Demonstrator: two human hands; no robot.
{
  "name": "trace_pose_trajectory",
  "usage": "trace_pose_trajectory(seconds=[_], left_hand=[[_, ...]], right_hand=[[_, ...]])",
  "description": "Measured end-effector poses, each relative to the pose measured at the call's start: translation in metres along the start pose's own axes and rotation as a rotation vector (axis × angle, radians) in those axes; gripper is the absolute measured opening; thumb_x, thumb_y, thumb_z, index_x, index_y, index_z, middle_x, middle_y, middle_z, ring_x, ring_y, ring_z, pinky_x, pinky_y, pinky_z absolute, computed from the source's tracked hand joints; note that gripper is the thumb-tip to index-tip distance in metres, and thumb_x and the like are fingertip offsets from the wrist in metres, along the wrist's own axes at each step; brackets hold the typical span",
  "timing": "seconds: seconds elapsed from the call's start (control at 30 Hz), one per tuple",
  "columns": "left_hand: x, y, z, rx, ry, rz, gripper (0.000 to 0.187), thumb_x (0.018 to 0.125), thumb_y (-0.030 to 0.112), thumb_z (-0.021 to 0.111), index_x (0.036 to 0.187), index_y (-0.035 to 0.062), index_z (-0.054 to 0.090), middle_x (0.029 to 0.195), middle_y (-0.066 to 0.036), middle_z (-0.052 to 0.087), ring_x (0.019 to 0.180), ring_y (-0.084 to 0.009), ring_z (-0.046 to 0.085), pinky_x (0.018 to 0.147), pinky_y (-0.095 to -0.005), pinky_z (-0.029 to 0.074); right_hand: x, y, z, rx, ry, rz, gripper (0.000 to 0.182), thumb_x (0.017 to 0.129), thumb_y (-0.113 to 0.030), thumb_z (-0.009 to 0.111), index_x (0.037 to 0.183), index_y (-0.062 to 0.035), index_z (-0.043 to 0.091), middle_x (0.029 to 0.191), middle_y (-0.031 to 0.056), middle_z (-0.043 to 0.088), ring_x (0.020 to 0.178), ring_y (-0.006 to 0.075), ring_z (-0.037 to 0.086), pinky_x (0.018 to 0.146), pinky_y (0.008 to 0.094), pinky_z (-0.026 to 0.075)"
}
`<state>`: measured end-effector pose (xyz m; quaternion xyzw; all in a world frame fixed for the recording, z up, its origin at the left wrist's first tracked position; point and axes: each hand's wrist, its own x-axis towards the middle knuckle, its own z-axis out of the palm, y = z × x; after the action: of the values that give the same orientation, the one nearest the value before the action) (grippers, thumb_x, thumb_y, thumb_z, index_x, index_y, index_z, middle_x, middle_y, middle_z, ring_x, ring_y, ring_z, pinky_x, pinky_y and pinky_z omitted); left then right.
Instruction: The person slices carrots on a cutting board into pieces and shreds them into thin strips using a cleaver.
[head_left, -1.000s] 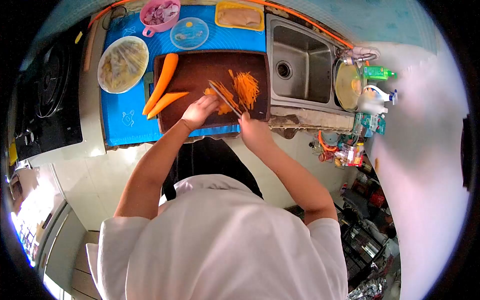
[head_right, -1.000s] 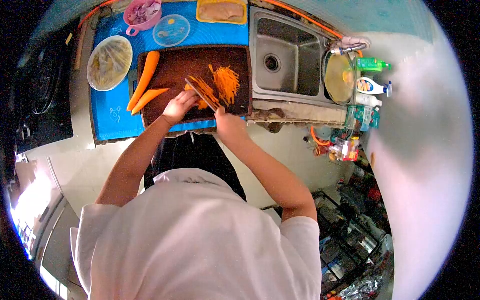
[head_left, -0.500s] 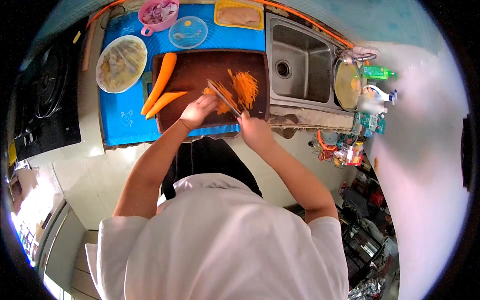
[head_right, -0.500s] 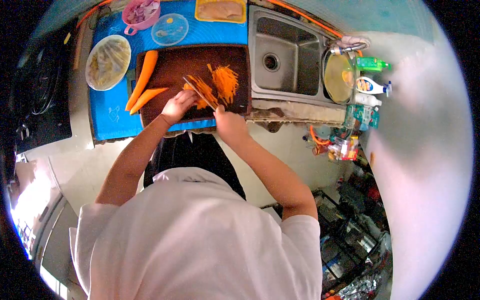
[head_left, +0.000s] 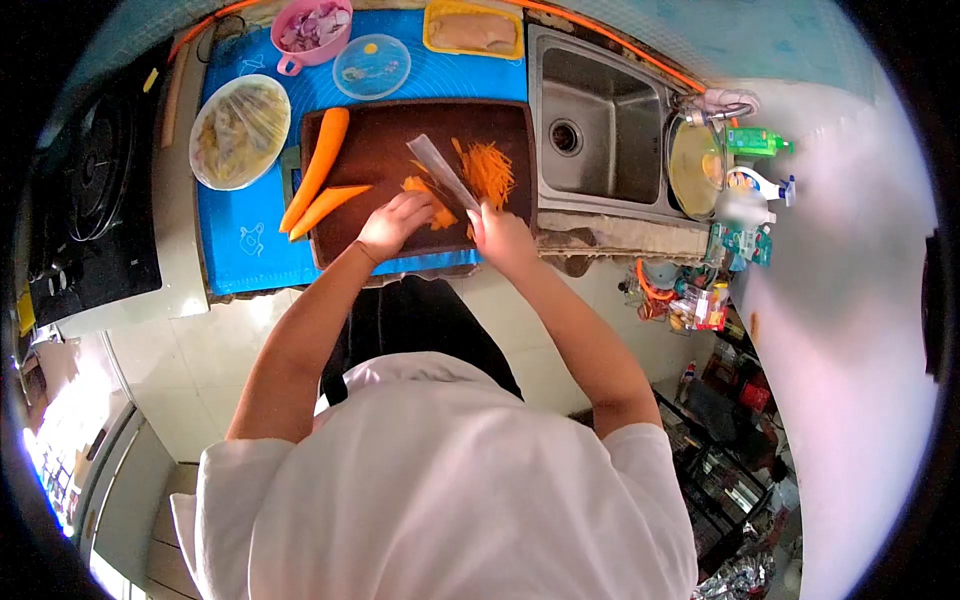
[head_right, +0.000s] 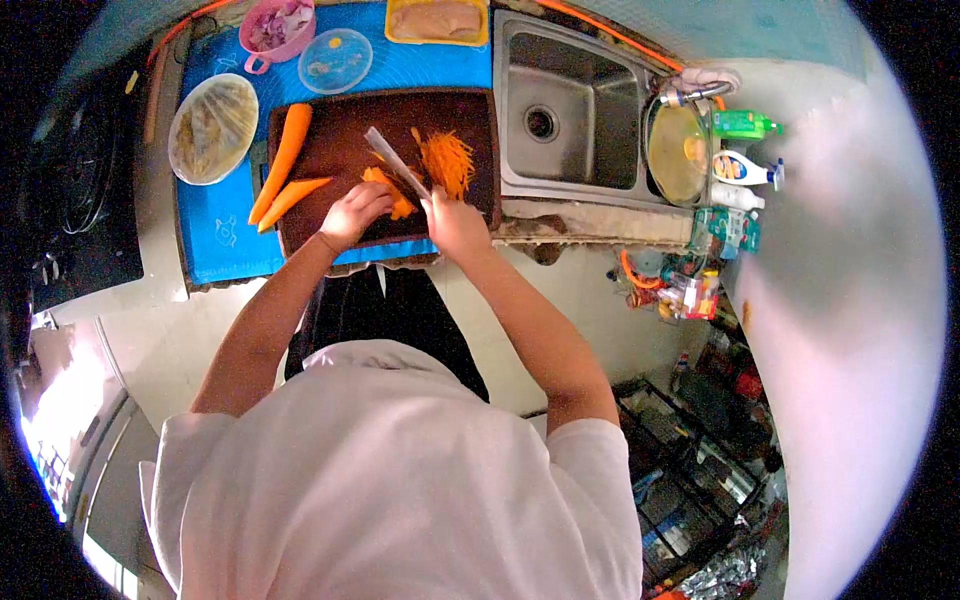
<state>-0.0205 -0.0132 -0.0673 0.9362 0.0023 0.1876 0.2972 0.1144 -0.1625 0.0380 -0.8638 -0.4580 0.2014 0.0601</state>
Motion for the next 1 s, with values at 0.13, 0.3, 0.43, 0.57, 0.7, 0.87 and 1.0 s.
trace_pose_trajectory(seconds=[0.13, 0.3, 0.43, 0.57, 0.7, 0.87, 1.0], left_hand=[[0.002, 0.001, 0.0, -0.045, -0.02, -0.048, 0.026, 0.076, 0.013, 0.055, 0.101, 0.0092, 0.057, 0.109, -0.006, 0.053, 0.102, -0.0238, 0.052, 0.079, -0.0313, 0.049], [0.005, 0.005, -0.005, -0.008, -0.009, -0.035, 0.028, 0.075, 0.012, 0.057, 0.103, 0.01, 0.057, 0.109, -0.006, 0.053, 0.102, -0.0235, 0.053, 0.078, -0.0312, 0.05], [0.002, 0.001, -0.002, -0.026, -0.018, -0.017, 0.031, 0.074, 0.012, 0.057, 0.106, 0.0106, 0.056, 0.112, -0.006, 0.052, 0.103, -0.0238, 0.052, 0.078, -0.0314, 0.05], [-0.006, 0.001, 0.004, -0.009, -0.014, -0.022, 0.029, 0.076, 0.014, 0.057, 0.105, 0.0108, 0.056, 0.113, -0.006, 0.052, 0.104, -0.0241, 0.052, 0.079, -0.0321, 0.05], [0.002, 0.003, -0.003, -0.004, 0.01, 0.012, 0.029, 0.075, 0.017, 0.061, 0.103, 0.0125, 0.058, 0.108, -0.007, 0.053, 0.099, -0.0264, 0.053, 0.078, -0.034, 0.05], [0.014, 0.016, -0.014, 0.047, -0.005, 0.076, 0.031, 0.074, 0.021, 0.062, 0.104, 0.0141, 0.058, 0.102, -0.007, 0.053, 0.1, -0.0262, 0.051, 0.079, -0.0363, 0.048], [0.019, 0.013, -0.021, 0.126, -0.142, 0.152, 0.029, 0.077, 0.023, 0.058, 0.105, 0.0154, 0.058, 0.11, -0.005, 0.052, 0.104, -0.0232, 0.049, 0.084, -0.0374, 0.046]], right_hand=[[-0.024, -0.014, -0.021, -0.035, -0.104, 0.004, 0.025, 0.09, -0.024, 0.042, 0.088, 0.0005, 0.046, 0.056, 0.018, 0.057, 0.053, 0.0348, 0.058, 0.048, 0.0446, 0.047], [-0.031, -0.017, -0.019, -0.037, -0.138, 0.031, 0.024, 0.088, -0.025, 0.044, 0.084, -0.0006, 0.045, 0.055, 0.0178, 0.056, 0.051, 0.0352, 0.057, 0.047, 0.0457, 0.045], [-0.004, -0.022, 0.005, -0.004, -0.052, 0.015, 0.026, 0.089, -0.025, 0.043, 0.085, 0.0005, 0.046, 0.055, 0.0187, 0.055, 0.052, 0.0354, 0.058, 0.048, 0.0451, 0.046], [0.021, -0.014, 0.008, 0.08, -0.007, 0.015, 0.03, 0.089, -0.028, 0.044, 0.082, 0.0006, 0.049, 0.057, 0.0219, 0.056, 0.056, 0.0382, 0.058, 0.05, 0.0465, 0.046], [0.026, 0.006, 0.001, 0.144, 0.065, -0.055, 0.032, 0.088, -0.029, 0.045, 0.08, 0.0011, 0.05, 0.059, 0.0225, 0.056, 0.056, 0.039, 0.057, 0.051, 0.0473, 0.046], [0.005, 0.008, -0.017, 0.201, 0.21, 0.036, 0.03, 0.087, -0.028, 0.048, 0.078, 0.0007, 0.05, 0.062, 0.0237, 0.056, 0.058, 0.0404, 0.056, 0.052, 0.0486, 0.044], [-0.011, 0.017, -0.011, 0.286, 0.258, 0.083, 0.029, 0.087, -0.029, 0.048, 0.08, -0.0006, 0.05, 0.063, 0.0237, 0.056, 0.059, 0.041, 0.056, 0.053, 0.0495, 0.044]])
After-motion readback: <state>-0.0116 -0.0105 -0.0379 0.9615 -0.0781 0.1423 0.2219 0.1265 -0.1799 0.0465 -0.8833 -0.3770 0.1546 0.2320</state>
